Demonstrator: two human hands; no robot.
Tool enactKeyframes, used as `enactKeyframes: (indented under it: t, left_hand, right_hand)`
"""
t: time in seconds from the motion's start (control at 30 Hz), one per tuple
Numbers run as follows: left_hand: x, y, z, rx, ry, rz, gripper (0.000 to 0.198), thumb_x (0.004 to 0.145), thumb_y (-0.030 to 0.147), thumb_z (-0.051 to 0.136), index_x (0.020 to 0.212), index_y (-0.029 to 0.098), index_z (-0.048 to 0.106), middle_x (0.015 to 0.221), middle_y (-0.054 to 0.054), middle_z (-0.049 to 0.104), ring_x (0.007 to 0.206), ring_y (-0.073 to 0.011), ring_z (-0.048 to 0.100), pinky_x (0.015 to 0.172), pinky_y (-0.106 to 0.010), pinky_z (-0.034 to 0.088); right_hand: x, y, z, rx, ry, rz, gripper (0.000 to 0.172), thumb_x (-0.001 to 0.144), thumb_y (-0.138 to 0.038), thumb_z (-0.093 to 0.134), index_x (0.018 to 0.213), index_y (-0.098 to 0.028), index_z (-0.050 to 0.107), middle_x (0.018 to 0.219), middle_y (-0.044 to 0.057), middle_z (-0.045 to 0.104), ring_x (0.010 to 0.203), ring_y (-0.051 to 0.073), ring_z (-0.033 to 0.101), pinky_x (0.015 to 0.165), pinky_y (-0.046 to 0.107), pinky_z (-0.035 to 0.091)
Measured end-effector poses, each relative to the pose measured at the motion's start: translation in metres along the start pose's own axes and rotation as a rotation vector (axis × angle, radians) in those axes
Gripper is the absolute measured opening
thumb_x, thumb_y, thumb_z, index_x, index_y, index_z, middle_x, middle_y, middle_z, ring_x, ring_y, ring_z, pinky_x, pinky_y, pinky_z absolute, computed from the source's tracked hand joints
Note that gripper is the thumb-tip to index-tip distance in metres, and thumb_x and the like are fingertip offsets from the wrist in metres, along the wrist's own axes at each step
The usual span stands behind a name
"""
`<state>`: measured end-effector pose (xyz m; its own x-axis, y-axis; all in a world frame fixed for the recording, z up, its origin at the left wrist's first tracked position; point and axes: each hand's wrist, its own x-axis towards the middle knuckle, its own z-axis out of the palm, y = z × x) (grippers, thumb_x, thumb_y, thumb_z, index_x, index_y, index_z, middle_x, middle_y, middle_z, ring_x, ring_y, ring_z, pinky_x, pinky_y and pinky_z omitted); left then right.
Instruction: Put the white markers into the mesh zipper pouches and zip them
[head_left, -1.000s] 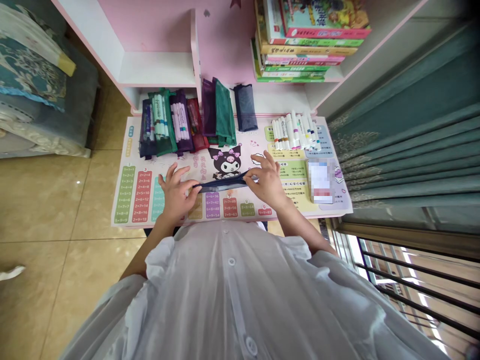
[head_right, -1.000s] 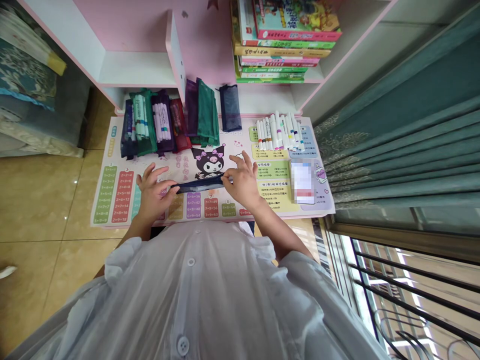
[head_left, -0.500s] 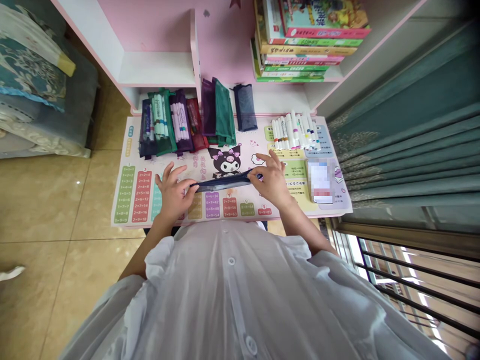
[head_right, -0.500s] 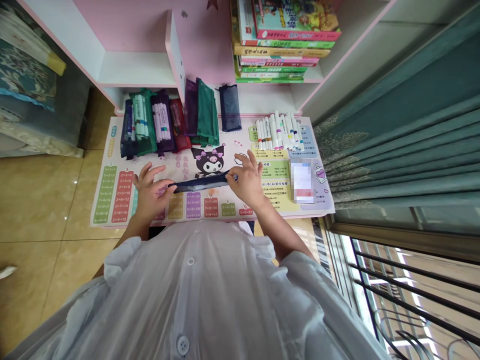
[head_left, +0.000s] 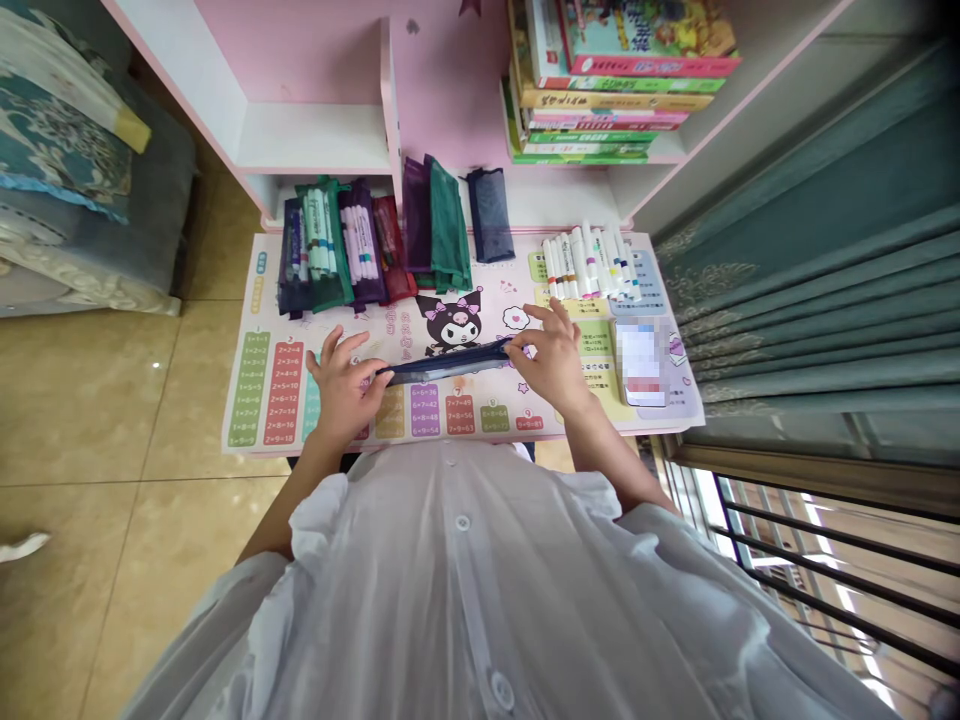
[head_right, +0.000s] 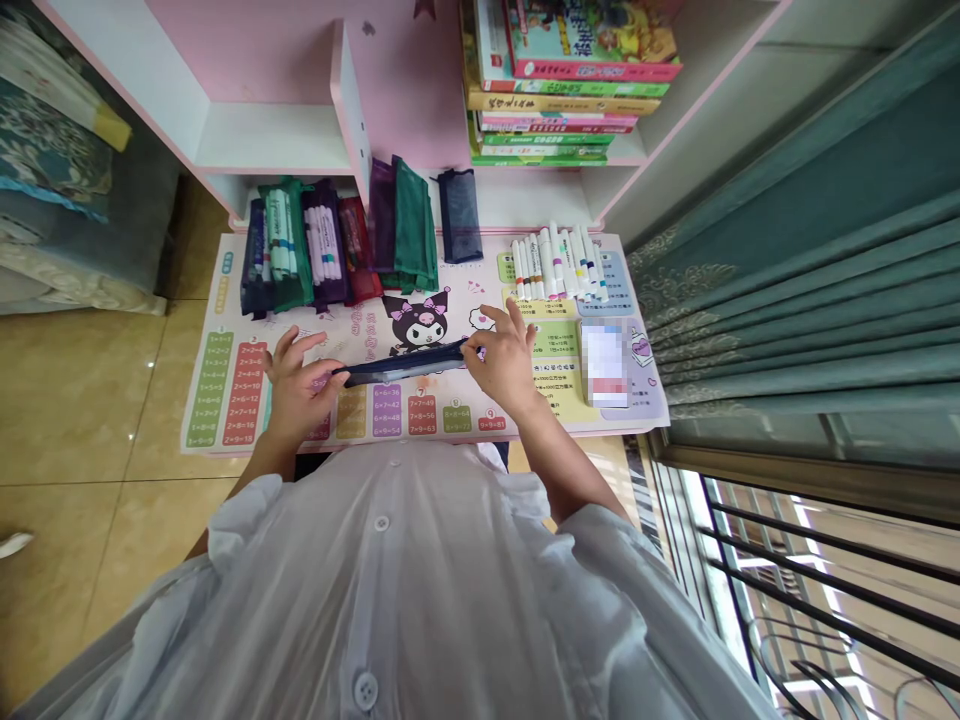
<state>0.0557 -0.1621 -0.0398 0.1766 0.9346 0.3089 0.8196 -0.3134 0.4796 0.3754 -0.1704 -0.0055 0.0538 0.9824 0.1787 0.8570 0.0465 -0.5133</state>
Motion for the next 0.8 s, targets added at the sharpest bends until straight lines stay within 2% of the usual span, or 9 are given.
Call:
enactKeyframes:
  t: [0.3, 0.57, 0.8]
  left_hand:
    - [-0.002, -0.008, -0.003, -0.007, 0.022, -0.025, 0.029, 0.091, 0.052, 0.062, 0.081, 0.027, 0.075, 0.133, -0.007, 0.064, 0.146, -0.0376, 0.036, 0.119, -0.063, 0.013]
    - [-0.002, -0.010, -0.003, -0.033, 0.020, -0.033, 0.030, 0.091, 0.054, 0.062, 0.082, 0.028, 0.074, 0.133, -0.007, 0.063, 0.148, -0.0381, 0.034, 0.120, -0.065, 0.009]
    - [-0.003, -0.007, -0.004, -0.028, 0.006, -0.026, 0.031, 0.091, 0.054, 0.061, 0.081, 0.028, 0.075, 0.134, -0.007, 0.063, 0.147, -0.0388, 0.035, 0.118, -0.066, 0.013]
  right_hand:
    - [0.001, 0.007, -0.008, -0.019, 0.033, 0.042, 0.016, 0.083, -0.025, 0.064, 0.068, -0.021, 0.069, 0.142, 0.012, 0.061, 0.149, 0.047, 0.033, 0.106, 0.076, 0.034]
    - [0.002, 0.011, -0.009, 0.010, 0.034, 0.052, 0.014, 0.083, -0.026, 0.064, 0.070, -0.022, 0.069, 0.142, 0.010, 0.060, 0.149, 0.045, 0.032, 0.110, 0.075, 0.033]
    - [0.005, 0.013, -0.011, 0.042, 0.030, 0.087, 0.017, 0.083, -0.027, 0.062, 0.069, -0.021, 0.069, 0.144, 0.011, 0.058, 0.150, 0.044, 0.033, 0.111, 0.074, 0.033]
